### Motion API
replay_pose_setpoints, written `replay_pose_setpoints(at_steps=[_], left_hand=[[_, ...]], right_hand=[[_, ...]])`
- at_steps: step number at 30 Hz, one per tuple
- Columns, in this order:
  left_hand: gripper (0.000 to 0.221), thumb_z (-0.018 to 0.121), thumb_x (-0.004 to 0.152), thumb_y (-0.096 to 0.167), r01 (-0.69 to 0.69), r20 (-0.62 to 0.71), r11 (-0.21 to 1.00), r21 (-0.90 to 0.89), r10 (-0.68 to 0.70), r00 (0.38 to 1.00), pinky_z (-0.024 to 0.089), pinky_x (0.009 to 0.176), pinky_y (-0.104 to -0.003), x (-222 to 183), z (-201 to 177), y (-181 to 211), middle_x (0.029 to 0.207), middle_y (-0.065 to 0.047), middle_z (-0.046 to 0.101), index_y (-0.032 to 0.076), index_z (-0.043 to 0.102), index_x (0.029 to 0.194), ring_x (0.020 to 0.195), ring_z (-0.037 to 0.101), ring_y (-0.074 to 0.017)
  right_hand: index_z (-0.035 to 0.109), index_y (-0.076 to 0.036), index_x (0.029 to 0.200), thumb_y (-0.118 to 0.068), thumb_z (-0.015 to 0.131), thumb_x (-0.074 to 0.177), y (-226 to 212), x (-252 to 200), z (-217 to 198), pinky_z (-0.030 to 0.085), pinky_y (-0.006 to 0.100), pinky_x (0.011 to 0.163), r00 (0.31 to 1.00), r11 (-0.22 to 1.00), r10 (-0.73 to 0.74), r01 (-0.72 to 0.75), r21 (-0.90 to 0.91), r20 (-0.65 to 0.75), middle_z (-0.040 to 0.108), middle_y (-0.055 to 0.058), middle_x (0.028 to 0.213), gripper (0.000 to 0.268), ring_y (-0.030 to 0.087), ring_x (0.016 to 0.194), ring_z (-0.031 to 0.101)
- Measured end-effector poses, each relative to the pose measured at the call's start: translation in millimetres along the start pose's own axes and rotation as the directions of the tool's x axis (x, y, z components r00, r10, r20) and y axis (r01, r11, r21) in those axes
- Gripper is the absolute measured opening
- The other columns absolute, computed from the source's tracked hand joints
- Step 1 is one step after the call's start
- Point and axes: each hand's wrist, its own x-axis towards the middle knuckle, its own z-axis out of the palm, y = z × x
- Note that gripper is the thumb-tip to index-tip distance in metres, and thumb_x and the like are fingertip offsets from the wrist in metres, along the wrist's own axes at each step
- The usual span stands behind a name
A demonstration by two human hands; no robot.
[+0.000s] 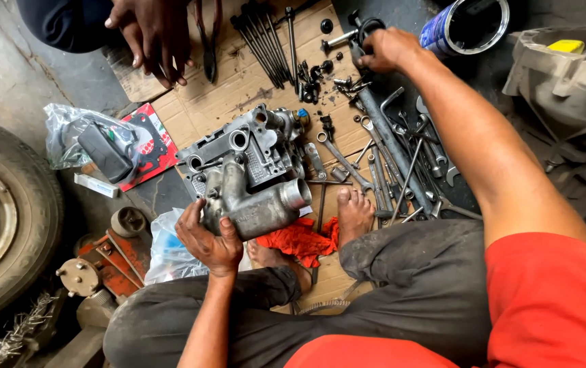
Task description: The person sits on the workshop floor assembling engine components. They fit a gasket onto a cylinder head, position the head on the block, wipe parts with a red cloth, place an intake manifold onto the assembly, and tighten fasteners using a T-handle wrench.
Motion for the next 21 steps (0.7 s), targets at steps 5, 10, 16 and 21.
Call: replay_pose_setpoints(at_steps=[5, 10, 16, 21], left_hand=[[0.053, 0.049, 0.109, 0.049, 0.007, -0.007, 1.000, -0.005, -0.007, 1.000, 0.041, 0.105, -0.047, 2, 0, -1, 0.123, -0.018, 0.062, 0.000, 0.055, 0.130, 0.116, 0.057, -0.0353], [0.053, 0.049, 0.109, 0.049, 0.002, -0.020, 1.000, -0.008, -0.002, 1.000, 0.041, 0.105, -0.048, 1, -1, -3, 0.123, -0.018, 0.063, 0.000, 0.056, 0.130, 0.116, 0.057, -0.0353], [0.053, 0.051, 0.110, 0.048, -0.001, -0.025, 1.000, -0.012, 0.001, 1.000, 0.041, 0.106, -0.048, 2, -2, -2, 0.124, -0.019, 0.062, 0.000, 0.056, 0.131, 0.116, 0.057, -0.0366], [0.053, 0.052, 0.109, 0.048, 0.010, -0.027, 1.000, -0.021, -0.010, 1.000, 0.042, 0.106, -0.048, 2, -1, -3, 0.123, -0.019, 0.062, 0.000, 0.056, 0.131, 0.115, 0.057, -0.0364]], right_hand=[[0.071, -0.011, 0.127, -0.042, 0.061, 0.107, -20, -31, -26, 0.053, 0.049, 0.101, 0.997, 0.987, -0.018, 0.006, -0.161, -0.073, 0.079, 0.015, 0.104, 0.038, 0.027, 0.096, 0.073], [0.060, -0.022, 0.142, -0.032, 0.066, 0.096, -5, -26, 18, 0.058, 0.046, 0.089, 0.962, 0.969, -0.174, 0.205, -0.134, 0.211, 0.074, 0.012, 0.111, 0.048, 0.027, 0.092, 0.072], [0.074, -0.026, 0.132, -0.024, 0.067, 0.095, 11, -49, 26, 0.057, 0.041, 0.072, 0.893, 0.990, -0.141, 0.114, 0.087, 0.427, 0.076, 0.010, 0.104, 0.038, 0.022, 0.078, 0.065], [0.077, -0.017, 0.121, -0.021, 0.065, 0.096, 38, -59, 37, 0.056, 0.038, 0.056, 0.830, 0.970, -0.090, -0.051, 0.237, 0.550, 0.080, 0.009, 0.087, 0.028, 0.022, 0.062, 0.067]])
